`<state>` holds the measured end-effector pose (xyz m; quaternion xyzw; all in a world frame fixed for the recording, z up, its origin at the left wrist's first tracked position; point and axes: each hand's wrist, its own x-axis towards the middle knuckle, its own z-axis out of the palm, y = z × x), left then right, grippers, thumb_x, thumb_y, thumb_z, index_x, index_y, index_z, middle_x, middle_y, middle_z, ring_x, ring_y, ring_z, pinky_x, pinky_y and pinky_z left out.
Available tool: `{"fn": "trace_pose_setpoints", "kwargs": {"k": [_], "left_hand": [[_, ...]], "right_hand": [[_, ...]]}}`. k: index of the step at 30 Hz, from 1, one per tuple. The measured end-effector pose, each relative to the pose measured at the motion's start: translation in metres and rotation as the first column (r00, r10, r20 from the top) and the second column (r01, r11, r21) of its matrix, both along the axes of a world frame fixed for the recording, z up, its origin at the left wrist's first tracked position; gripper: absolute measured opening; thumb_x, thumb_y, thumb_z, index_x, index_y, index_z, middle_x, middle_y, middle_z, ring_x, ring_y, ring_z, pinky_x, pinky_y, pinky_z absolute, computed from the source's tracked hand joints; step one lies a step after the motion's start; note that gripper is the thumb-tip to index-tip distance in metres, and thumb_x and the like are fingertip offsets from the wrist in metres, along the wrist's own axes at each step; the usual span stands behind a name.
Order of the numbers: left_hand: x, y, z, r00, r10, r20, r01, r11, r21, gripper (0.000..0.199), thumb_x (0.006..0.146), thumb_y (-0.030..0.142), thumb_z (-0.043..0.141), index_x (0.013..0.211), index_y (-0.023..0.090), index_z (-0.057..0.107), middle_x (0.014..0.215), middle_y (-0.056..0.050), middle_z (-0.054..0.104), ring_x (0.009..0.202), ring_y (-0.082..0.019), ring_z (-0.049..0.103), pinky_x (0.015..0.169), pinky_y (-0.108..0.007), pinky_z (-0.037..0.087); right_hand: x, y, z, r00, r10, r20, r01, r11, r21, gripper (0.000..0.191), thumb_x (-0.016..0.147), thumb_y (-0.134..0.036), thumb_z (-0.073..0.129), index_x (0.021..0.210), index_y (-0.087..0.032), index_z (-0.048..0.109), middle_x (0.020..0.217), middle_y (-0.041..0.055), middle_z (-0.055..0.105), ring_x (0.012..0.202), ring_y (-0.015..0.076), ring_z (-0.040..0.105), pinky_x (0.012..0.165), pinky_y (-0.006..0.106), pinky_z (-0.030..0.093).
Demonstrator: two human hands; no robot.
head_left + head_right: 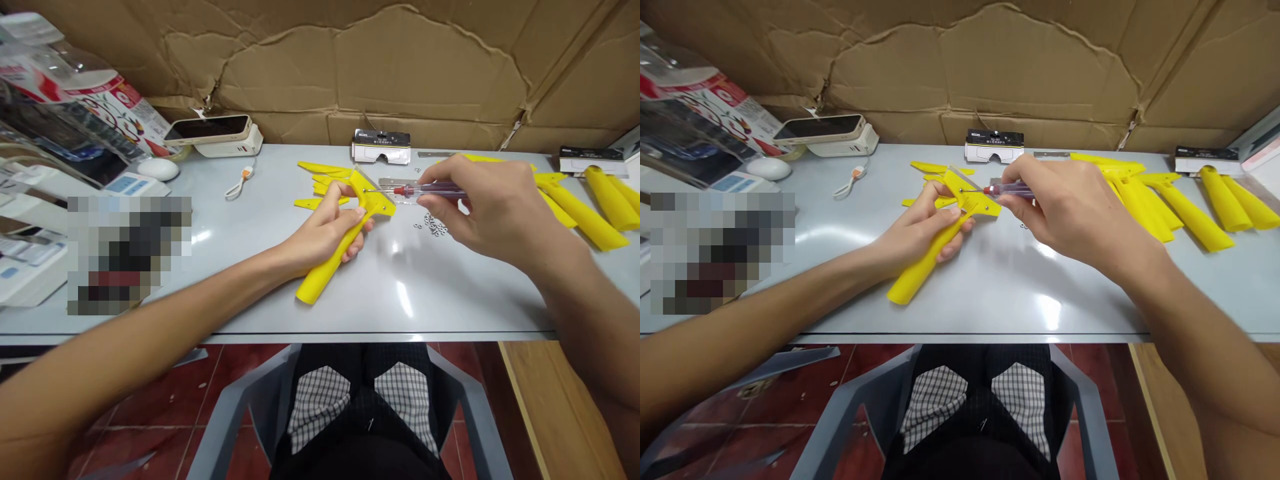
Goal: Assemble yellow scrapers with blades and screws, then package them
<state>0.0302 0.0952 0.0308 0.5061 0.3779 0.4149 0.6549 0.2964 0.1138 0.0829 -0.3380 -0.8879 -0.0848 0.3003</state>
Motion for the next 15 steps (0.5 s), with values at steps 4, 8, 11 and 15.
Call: {"fn": "trace_pose_setpoints", "kwargs": {"k": [4, 8, 11, 15], "left_hand": [[-0.0005, 0.0003, -0.0004, 1.0, 0.001, 0.004, -0.001, 1.0, -0.003, 0.038, 0.103, 0.031, 0.07, 0.123, 0.029, 0.038, 0.092, 0.002, 0.07, 0.048, -0.007, 0.056, 0.043, -0.022, 0.038], [-0.0007, 0.0005, -0.0003, 1.0, 0.004, -0.008, -0.004, 1.0, -0.006, 0.037, 0.103, 0.031, 0.07, 0.122, 0.029, 0.039, 0.092, 0.002, 0.07, 0.048, -0.007, 0.056, 0.043, -0.022, 0.038], [-0.0005, 0.0004, -0.0001, 1.0, 0.002, -0.01, -0.002, 1.0, -0.002, 0.036, 0.104, 0.031, 0.069, 0.122, 0.029, 0.038, 0.092, 0.002, 0.069, 0.049, -0.007, 0.056, 0.044, -0.022, 0.038], [0.0, 0.0003, 0.0002, 1.0, 0.0, -0.027, 0.001, 1.0, 0.011, 0.033, 0.104, 0.031, 0.067, 0.12, 0.029, 0.037, 0.093, 0.003, 0.069, 0.048, -0.007, 0.055, 0.044, -0.022, 0.039]], "right_hand": [[-0.002, -0.0048, 0.0021, 1.0, 0.012, 0.005, -0.012, 0.998, -0.065, 0.025, 0.104, -0.036, 0.061, 0.125, -0.029, 0.071, 0.086, 0.0036, 0.079, 0.077, 0.028, 0.075, 0.068, 0.042, 0.055], [-0.0025, -0.0078, 0.0039, 1.0, -0.009, 0.01, 0.01, 0.992, -0.124, 0.03, 0.1, -0.029, 0.063, 0.129, -0.031, 0.071, 0.091, 0.0038, 0.081, 0.078, 0.0284, 0.076, 0.069, 0.043, 0.057], [-0.0021, -0.0053, 0.0023, 1.0, 0.018, -0.007, -0.018, 0.996, -0.09, 0.028, 0.099, -0.028, 0.062, 0.125, -0.027, 0.071, 0.089, 0.0042, 0.08, 0.073, 0.0274, 0.075, 0.065, 0.042, 0.054], [-0.0015, -0.0015, -0.0003, 0.998, 0.059, -0.018, -0.06, 0.998, -0.035, 0.025, 0.1, -0.033, 0.06, 0.122, -0.025, 0.07, 0.088, 0.0035, 0.08, 0.071, 0.0275, 0.074, 0.062, 0.04, 0.051]]}}
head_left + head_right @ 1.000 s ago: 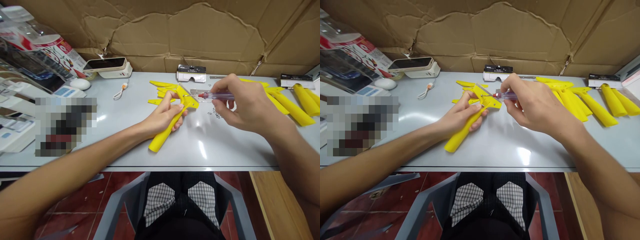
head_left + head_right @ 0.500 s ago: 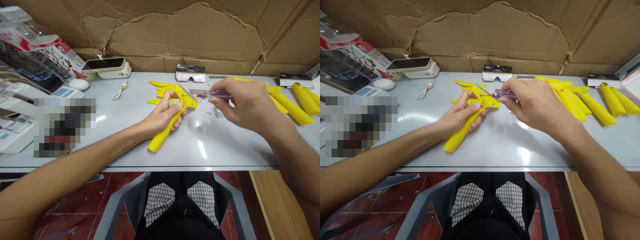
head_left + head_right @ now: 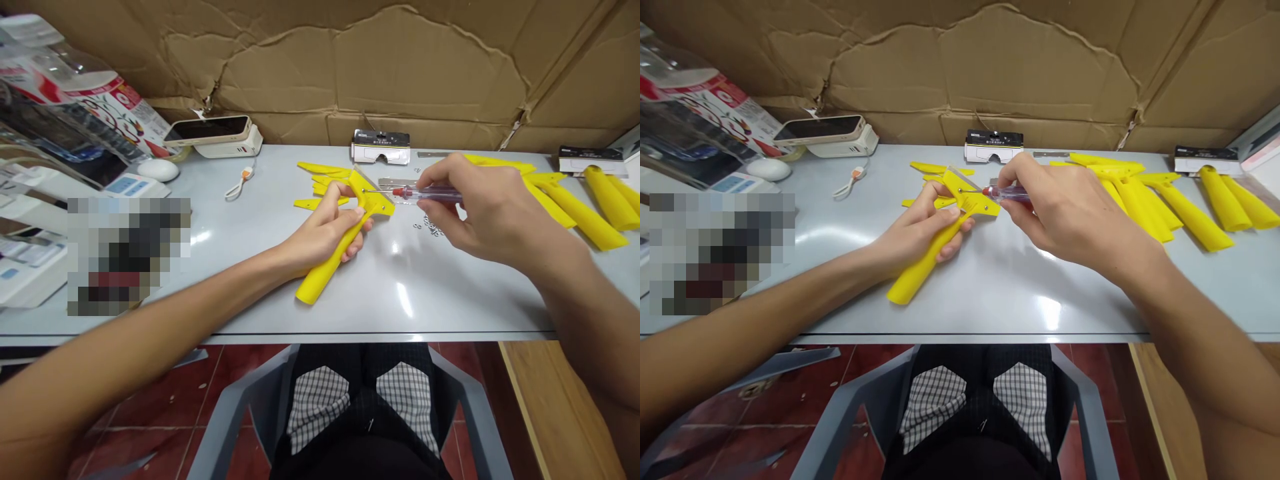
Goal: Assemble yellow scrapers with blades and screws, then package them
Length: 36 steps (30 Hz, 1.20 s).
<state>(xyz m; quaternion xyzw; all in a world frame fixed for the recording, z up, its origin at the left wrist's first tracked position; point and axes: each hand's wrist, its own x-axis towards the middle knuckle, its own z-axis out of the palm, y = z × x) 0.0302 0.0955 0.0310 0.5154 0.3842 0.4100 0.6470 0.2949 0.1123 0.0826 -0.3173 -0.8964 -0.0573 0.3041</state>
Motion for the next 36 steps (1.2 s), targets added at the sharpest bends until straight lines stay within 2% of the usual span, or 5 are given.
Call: {"fn": "trace_pose_setpoints", "kwargs": {"k": [13, 17, 22, 27, 36], "left_hand": [[-0.0007, 0.0004, -0.001, 1.0, -0.009, 0.009, 0.009, 1.0, 0.009, 0.034, 0.105, 0.031, 0.067, 0.121, 0.029, 0.037, 0.092, 0.003, 0.069, 0.047, -0.007, 0.054, 0.044, -0.022, 0.038], [-0.0002, 0.0, -0.0001, 1.0, 0.002, -0.009, -0.002, 1.0, -0.001, 0.03, 0.106, 0.029, 0.063, 0.12, 0.029, 0.036, 0.092, 0.003, 0.069, 0.047, -0.007, 0.054, 0.044, -0.022, 0.038], [0.0002, -0.0006, 0.0011, 1.0, 0.002, -0.015, -0.002, 1.0, 0.002, 0.029, 0.107, 0.029, 0.062, 0.119, 0.029, 0.036, 0.091, 0.003, 0.069, 0.047, -0.007, 0.054, 0.044, -0.023, 0.038], [-0.0004, 0.0008, -0.0012, 1.0, -0.007, -0.007, 0.007, 1.0, 0.014, 0.029, 0.107, 0.029, 0.062, 0.117, 0.029, 0.035, 0.093, 0.003, 0.068, 0.048, -0.007, 0.054, 0.044, -0.022, 0.038], [-0.0012, 0.0013, -0.0023, 1.0, -0.015, -0.003, 0.015, 1.0, 0.022, 0.032, 0.106, 0.031, 0.065, 0.118, 0.029, 0.036, 0.093, 0.004, 0.069, 0.047, -0.007, 0.054, 0.044, -0.022, 0.037]], "right_hand": [[0.0007, -0.0001, 0.0003, 0.999, -0.039, 0.026, 0.039, 0.999, 0.026, 0.022, 0.103, -0.033, 0.063, 0.122, -0.026, 0.071, 0.083, 0.0016, 0.079, 0.07, 0.0249, 0.072, 0.063, 0.037, 0.05], [-0.0008, -0.0043, 0.0036, 0.999, -0.016, 0.04, 0.017, 1.0, -0.023, 0.023, 0.101, -0.03, 0.063, 0.122, -0.022, 0.069, 0.083, 0.0034, 0.076, 0.069, 0.0252, 0.071, 0.062, 0.039, 0.047], [-0.0007, -0.0067, 0.0054, 0.996, -0.074, 0.054, 0.079, 0.992, -0.099, 0.027, 0.102, -0.027, 0.062, 0.127, -0.026, 0.069, 0.09, 0.0052, 0.077, 0.075, 0.0275, 0.073, 0.068, 0.041, 0.051], [0.0003, -0.0031, 0.0023, 0.997, -0.071, 0.031, 0.071, 0.997, -0.023, 0.027, 0.104, -0.038, 0.061, 0.125, -0.025, 0.072, 0.087, 0.0048, 0.076, 0.072, 0.0275, 0.073, 0.065, 0.04, 0.05], [0.0018, -0.0014, 0.0022, 0.993, -0.106, 0.058, 0.104, 0.994, 0.026, 0.027, 0.106, -0.041, 0.061, 0.123, -0.024, 0.072, 0.083, 0.0052, 0.076, 0.069, 0.0273, 0.071, 0.062, 0.04, 0.047]]}}
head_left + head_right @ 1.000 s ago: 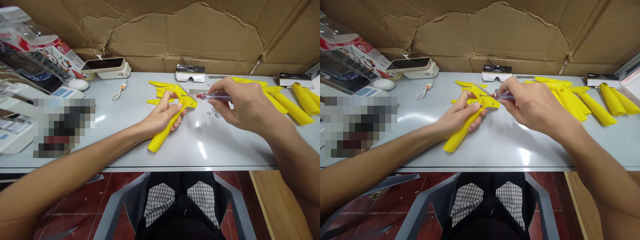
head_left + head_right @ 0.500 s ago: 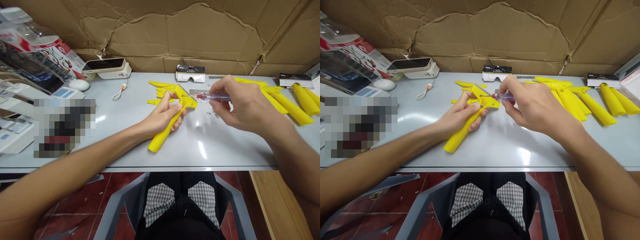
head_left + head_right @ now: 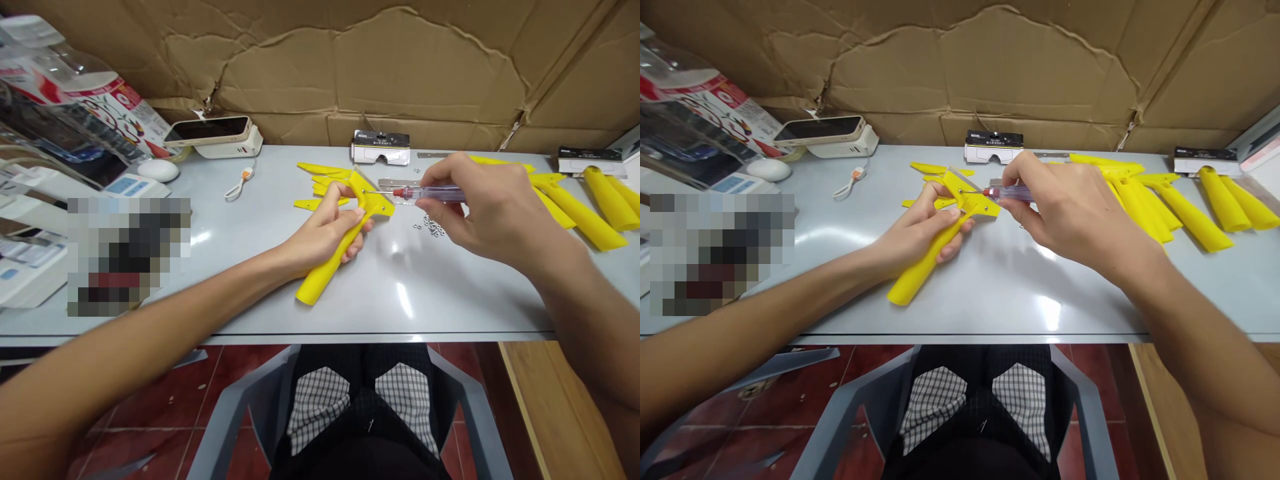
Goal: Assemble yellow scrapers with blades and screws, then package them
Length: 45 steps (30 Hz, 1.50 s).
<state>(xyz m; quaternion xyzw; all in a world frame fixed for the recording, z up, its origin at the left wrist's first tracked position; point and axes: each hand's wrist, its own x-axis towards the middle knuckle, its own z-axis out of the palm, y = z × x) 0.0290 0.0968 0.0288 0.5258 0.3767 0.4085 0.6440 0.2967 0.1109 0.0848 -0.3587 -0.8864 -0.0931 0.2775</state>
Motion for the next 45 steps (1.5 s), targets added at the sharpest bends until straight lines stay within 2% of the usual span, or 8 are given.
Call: {"fn": "trace_pose_setpoints", "kwargs": {"k": [4, 8, 13, 22, 28, 33, 39, 45], "left_hand": [[0.001, 0.0, 0.001, 1.0, 0.004, 0.005, -0.004, 1.0, -0.009, 0.033, 0.105, 0.031, 0.066, 0.119, 0.029, 0.037, 0.093, 0.003, 0.069, 0.048, -0.007, 0.055, 0.044, -0.023, 0.038], [0.001, -0.001, 0.001, 1.0, 0.008, 0.011, -0.007, 1.0, -0.024, 0.034, 0.105, 0.031, 0.067, 0.122, 0.029, 0.038, 0.093, 0.003, 0.069, 0.048, -0.007, 0.055, 0.044, -0.023, 0.038], [0.0, -0.001, 0.001, 1.0, 0.006, 0.012, -0.006, 1.0, -0.031, 0.039, 0.103, 0.033, 0.068, 0.125, 0.03, 0.037, 0.093, 0.004, 0.068, 0.049, -0.007, 0.055, 0.046, -0.022, 0.038], [0.001, -0.001, 0.002, 1.0, 0.001, -0.005, -0.001, 1.0, -0.008, 0.035, 0.104, 0.033, 0.067, 0.121, 0.029, 0.036, 0.093, 0.003, 0.068, 0.048, -0.007, 0.054, 0.044, -0.023, 0.037], [0.002, -0.002, 0.003, 1.0, 0.018, 0.008, -0.017, 0.999, -0.036, 0.034, 0.105, 0.031, 0.066, 0.122, 0.029, 0.037, 0.092, 0.003, 0.069, 0.048, -0.007, 0.055, 0.044, -0.022, 0.038], [0.002, -0.002, 0.003, 1.0, 0.018, 0.006, -0.018, 0.999, -0.034, 0.036, 0.104, 0.032, 0.068, 0.124, 0.029, 0.038, 0.093, 0.003, 0.069, 0.048, -0.007, 0.055, 0.044, -0.022, 0.037], [0.001, -0.002, 0.003, 1.0, 0.014, 0.003, -0.014, 1.0, -0.021, 0.038, 0.103, 0.032, 0.069, 0.126, 0.029, 0.038, 0.093, 0.003, 0.068, 0.048, -0.007, 0.055, 0.044, -0.023, 0.038], [0.001, -0.002, 0.003, 1.0, 0.021, -0.003, -0.021, 0.999, -0.026, 0.035, 0.105, 0.032, 0.067, 0.123, 0.029, 0.038, 0.092, 0.002, 0.069, 0.049, -0.008, 0.055, 0.044, -0.023, 0.037]], "right_hand": [[-0.003, -0.005, 0.003, 1.0, -0.014, 0.003, 0.015, 0.995, -0.095, 0.026, 0.105, -0.035, 0.063, 0.128, -0.027, 0.071, 0.09, 0.0071, 0.078, 0.081, 0.0301, 0.074, 0.071, 0.044, 0.053], [-0.006, -0.008, 0.004, 1.0, 0.012, -0.009, -0.013, 0.989, -0.145, 0.03, 0.101, -0.026, 0.065, 0.13, -0.027, 0.07, 0.096, 0.007, 0.079, 0.082, 0.0293, 0.075, 0.073, 0.043, 0.054], [-0.004, -0.003, 0.0, 0.996, 0.073, -0.044, -0.076, 0.996, -0.048, 0.022, 0.101, -0.028, 0.063, 0.121, -0.024, 0.072, 0.093, 0.0055, 0.08, 0.078, 0.0268, 0.075, 0.067, 0.04, 0.051], [-0.003, 0.0, -0.001, 0.996, 0.084, -0.023, -0.082, 0.993, 0.086, 0.02, 0.106, -0.035, 0.064, 0.115, -0.02, 0.073, 0.087, 0.0047, 0.081, 0.071, 0.0249, 0.073, 0.061, 0.037, 0.042], [-0.006, -0.008, 0.004, 0.997, 0.077, -0.016, -0.078, 0.993, -0.09, 0.025, 0.097, -0.024, 0.063, 0.122, -0.023, 0.069, 0.102, 0.0081, 0.081, 0.076, 0.025, 0.074, 0.066, 0.04, 0.05], [-0.004, -0.004, 0.002, 0.999, 0.025, -0.036, -0.028, 0.997, -0.078, 0.024, 0.101, -0.03, 0.062, 0.121, -0.027, 0.073, 0.098, 0.0064, 0.081, 0.084, 0.0286, 0.076, 0.072, 0.042, 0.054], [-0.004, -0.003, 0.001, 1.0, -0.012, -0.002, 0.012, 0.999, -0.032, 0.026, 0.107, -0.043, 0.059, 0.118, -0.025, 0.075, 0.086, 0.0055, 0.079, 0.074, 0.0272, 0.072, 0.066, 0.04, 0.049], [-0.006, -0.01, 0.005, 0.999, -0.014, 0.03, 0.018, 0.99, -0.138, 0.032, 0.102, -0.034, 0.062, 0.133, -0.029, 0.07, 0.087, 0.0046, 0.077, 0.072, 0.0267, 0.069, 0.067, 0.041, 0.049]]}}
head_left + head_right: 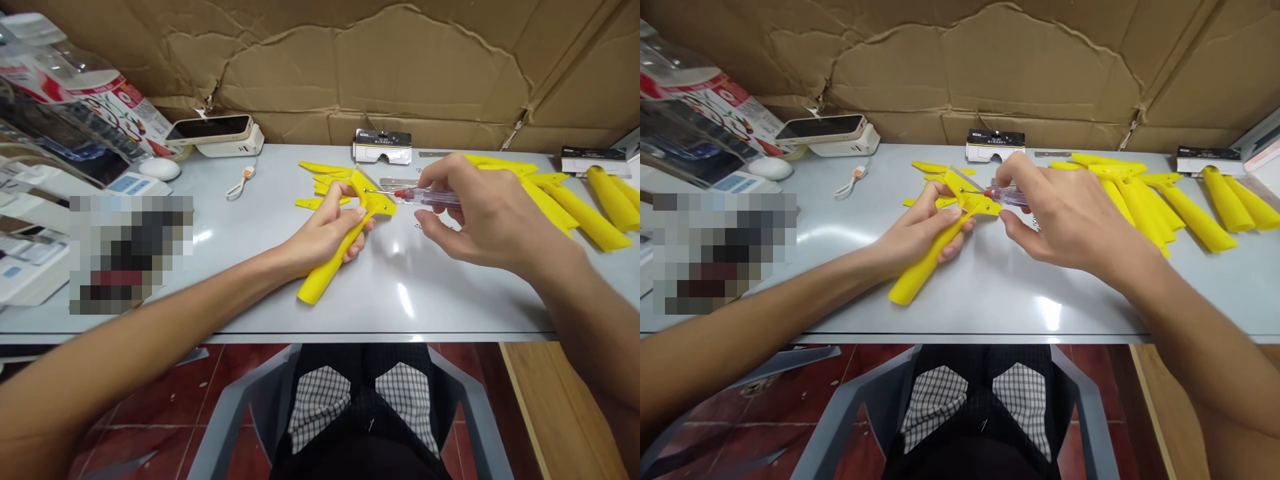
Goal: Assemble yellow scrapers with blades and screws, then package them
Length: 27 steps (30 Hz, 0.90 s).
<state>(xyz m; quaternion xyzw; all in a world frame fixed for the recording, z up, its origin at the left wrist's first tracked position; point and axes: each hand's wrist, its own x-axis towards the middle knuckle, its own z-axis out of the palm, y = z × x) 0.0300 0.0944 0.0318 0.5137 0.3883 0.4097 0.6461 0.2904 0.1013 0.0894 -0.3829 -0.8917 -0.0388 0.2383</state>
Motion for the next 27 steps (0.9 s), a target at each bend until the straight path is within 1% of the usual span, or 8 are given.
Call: {"fn": "trace_pose_setpoints", "kwargs": {"k": [2, 5, 9, 13, 17, 19, 23, 27], "left_hand": [[0.0, -0.0001, 0.0002, 1.0, -0.002, -0.005, 0.001, 1.0, -0.008, 0.035, 0.105, 0.032, 0.068, 0.123, 0.029, 0.038, 0.093, 0.002, 0.069, 0.049, -0.008, 0.056, 0.044, -0.023, 0.038], [0.0002, -0.0001, -0.0002, 1.0, 0.006, -0.007, -0.007, 1.0, -0.008, 0.034, 0.105, 0.032, 0.067, 0.123, 0.029, 0.038, 0.092, 0.002, 0.069, 0.049, -0.008, 0.055, 0.045, -0.023, 0.038], [0.0001, 0.0007, -0.002, 1.0, -0.002, 0.015, 0.002, 1.0, -0.001, 0.038, 0.103, 0.033, 0.07, 0.125, 0.029, 0.038, 0.093, 0.003, 0.069, 0.049, -0.007, 0.055, 0.045, -0.022, 0.038], [0.0002, 0.0003, -0.0021, 1.0, -0.004, 0.021, 0.005, 1.0, -0.003, 0.036, 0.104, 0.032, 0.069, 0.123, 0.03, 0.038, 0.093, 0.003, 0.069, 0.048, -0.007, 0.055, 0.045, -0.022, 0.038], [0.0008, -0.0015, 0.0005, 1.0, -0.004, 0.008, 0.004, 1.0, -0.01, 0.034, 0.106, 0.032, 0.067, 0.123, 0.03, 0.038, 0.094, 0.002, 0.068, 0.049, -0.008, 0.055, 0.045, -0.023, 0.039], [0.0011, -0.0021, 0.0013, 1.0, -0.001, -0.001, 0.001, 1.0, -0.007, 0.033, 0.106, 0.031, 0.066, 0.122, 0.029, 0.038, 0.093, 0.002, 0.068, 0.048, -0.008, 0.055, 0.044, -0.023, 0.039], [0.0011, -0.0016, 0.0009, 1.0, 0.003, 0.002, -0.003, 1.0, 0.0, 0.033, 0.106, 0.029, 0.067, 0.123, 0.028, 0.039, 0.093, 0.002, 0.069, 0.048, -0.007, 0.055, 0.044, -0.023, 0.038], [0.0009, -0.0008, 0.0, 1.0, 0.015, 0.012, -0.015, 1.0, -0.014, 0.036, 0.104, 0.029, 0.069, 0.126, 0.028, 0.04, 0.093, 0.001, 0.07, 0.048, -0.007, 0.055, 0.044, -0.023, 0.038]], "right_hand": [[0.0004, -0.0001, -0.0002, 1.0, -0.006, -0.013, 0.006, 1.0, -0.001, 0.033, 0.1, -0.031, 0.064, 0.132, -0.029, 0.07, 0.09, 0.0052, 0.077, 0.073, 0.0274, 0.07, 0.068, 0.042, 0.051], [0.0008, 0.0014, -0.0018, 0.999, 0.009, -0.033, -0.008, 1.0, 0.007, 0.03, 0.099, -0.031, 0.064, 0.128, -0.026, 0.073, 0.091, 0.0068, 0.079, 0.072, 0.028, 0.07, 0.067, 0.043, 0.05], [0.001, 0.0038, -0.0035, 0.997, 0.032, -0.072, -0.029, 0.999, 0.041, 0.026, 0.101, -0.037, 0.063, 0.122, -0.027, 0.075, 0.085, 0.0045, 0.079, 0.069, 0.027, 0.071, 0.064, 0.04, 0.048], [0.0023, 0.0061, -0.0035, 0.998, 0.001, -0.061, 0.002, 0.998, 0.055, 0.026, 0.102, -0.041, 0.064, 0.12, -0.027, 0.077, 0.078, 0.0042, 0.076, 0.069, 0.0281, 0.071, 0.065, 0.04, 0.048], [0.0026, 0.0062, -0.0026, 0.999, -0.024, -0.032, 0.027, 0.997, 0.071, 0.028, 0.102, -0.044, 0.063, 0.12, -0.026, 0.075, 0.071, 0.0031, 0.069, 0.065, 0.0279, 0.067, 0.064, 0.04, 0.046], [0.0021, 0.0048, -0.0017, 1.0, -0.022, -0.012, 0.022, 0.998, 0.051, 0.029, 0.1, -0.041, 0.066, 0.123, -0.025, 0.073, 0.075, 0.0041, 0.07, 0.066, 0.0285, 0.067, 0.064, 0.041, 0.046], [0.0025, 0.0033, -0.0012, 1.0, 0.007, -0.028, -0.006, 0.999, 0.053, 0.03, 0.095, -0.033, 0.066, 0.124, -0.026, 0.073, 0.091, 0.0072, 0.077, 0.074, 0.0295, 0.07, 0.067, 0.043, 0.049], [0.0044, 0.0054, -0.0026, 0.999, -0.004, -0.038, 0.008, 0.995, 0.095, 0.024, 0.101, -0.037, 0.064, 0.12, -0.027, 0.075, 0.085, 0.0052, 0.078, 0.072, 0.0282, 0.071, 0.066, 0.041, 0.049]]}}
